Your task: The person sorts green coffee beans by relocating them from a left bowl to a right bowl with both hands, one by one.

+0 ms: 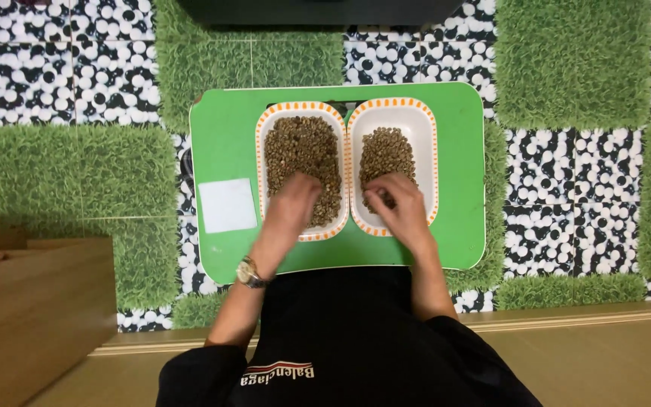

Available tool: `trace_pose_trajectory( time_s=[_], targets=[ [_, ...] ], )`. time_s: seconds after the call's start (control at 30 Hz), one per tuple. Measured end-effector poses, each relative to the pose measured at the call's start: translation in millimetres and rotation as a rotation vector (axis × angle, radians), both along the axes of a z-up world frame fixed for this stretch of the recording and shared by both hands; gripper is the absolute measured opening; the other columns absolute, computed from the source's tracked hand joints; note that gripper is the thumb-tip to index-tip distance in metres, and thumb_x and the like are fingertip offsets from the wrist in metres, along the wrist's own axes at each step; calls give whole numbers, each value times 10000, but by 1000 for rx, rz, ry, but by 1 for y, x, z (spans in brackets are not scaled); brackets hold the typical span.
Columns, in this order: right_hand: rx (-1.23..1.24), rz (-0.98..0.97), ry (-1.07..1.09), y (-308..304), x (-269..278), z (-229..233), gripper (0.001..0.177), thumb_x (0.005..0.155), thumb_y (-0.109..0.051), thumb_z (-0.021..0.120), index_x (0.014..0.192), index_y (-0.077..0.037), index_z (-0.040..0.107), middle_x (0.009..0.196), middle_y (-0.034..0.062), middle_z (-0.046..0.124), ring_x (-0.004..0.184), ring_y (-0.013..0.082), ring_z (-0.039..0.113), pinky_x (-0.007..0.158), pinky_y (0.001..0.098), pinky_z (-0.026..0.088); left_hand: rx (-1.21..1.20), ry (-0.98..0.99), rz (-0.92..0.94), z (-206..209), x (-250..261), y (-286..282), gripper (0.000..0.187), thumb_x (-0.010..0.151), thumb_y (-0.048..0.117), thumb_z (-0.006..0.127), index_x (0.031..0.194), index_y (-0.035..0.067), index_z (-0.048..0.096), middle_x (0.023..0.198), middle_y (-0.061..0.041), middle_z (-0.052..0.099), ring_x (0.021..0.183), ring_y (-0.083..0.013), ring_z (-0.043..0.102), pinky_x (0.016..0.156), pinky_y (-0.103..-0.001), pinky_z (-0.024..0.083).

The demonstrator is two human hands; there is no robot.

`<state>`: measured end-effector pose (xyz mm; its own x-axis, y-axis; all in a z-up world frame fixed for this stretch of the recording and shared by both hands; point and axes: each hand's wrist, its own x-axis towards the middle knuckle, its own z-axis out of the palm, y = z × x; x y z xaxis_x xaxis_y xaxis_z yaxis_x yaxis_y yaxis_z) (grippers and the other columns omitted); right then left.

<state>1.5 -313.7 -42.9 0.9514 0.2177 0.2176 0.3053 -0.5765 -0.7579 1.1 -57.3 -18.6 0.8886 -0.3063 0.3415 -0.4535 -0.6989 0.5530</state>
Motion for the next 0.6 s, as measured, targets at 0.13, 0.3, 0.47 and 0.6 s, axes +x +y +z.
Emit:
trace_pose_trajectory(
  time_s=[0.13,0.3,0.47,0.6],
  targets=[
    [60,52,-19,19,-2,27,99,1000,-131,696,1006,-67,772,891,107,743,810,301,709,762,405,565,-77,-88,-77,-33,-6,-37,163,1070,185,563,1116,78,676,955,-93,633,889,-306,691,709,-376,578],
    [130,57,34,11,-4,32,124,1011,-159,676,1020,-76,768,818,77,700,691,224,638,684,381,541,-68,-106,-172,20,-3,-54,136,1073,134,530,1146,64,622,917,-79,567,865,-307,667,691,-372,576],
    [251,80,88,-3,-2,30,78,966,-135,736,985,-67,770,782,63,682,639,187,606,653,349,522,-82,-102,-224,44,1,-59,104,1068,90,524,1117,50,606,914,-72,550,855,-295,654,685,-356,571],
    [256,44,98,-9,-2,29,54,921,-110,781,965,-80,770,770,52,675,633,174,599,659,346,519,-60,-74,-233,36,5,-66,94,1059,88,534,1109,45,601,880,-68,545,819,-281,650,656,-340,562]
  ],
)
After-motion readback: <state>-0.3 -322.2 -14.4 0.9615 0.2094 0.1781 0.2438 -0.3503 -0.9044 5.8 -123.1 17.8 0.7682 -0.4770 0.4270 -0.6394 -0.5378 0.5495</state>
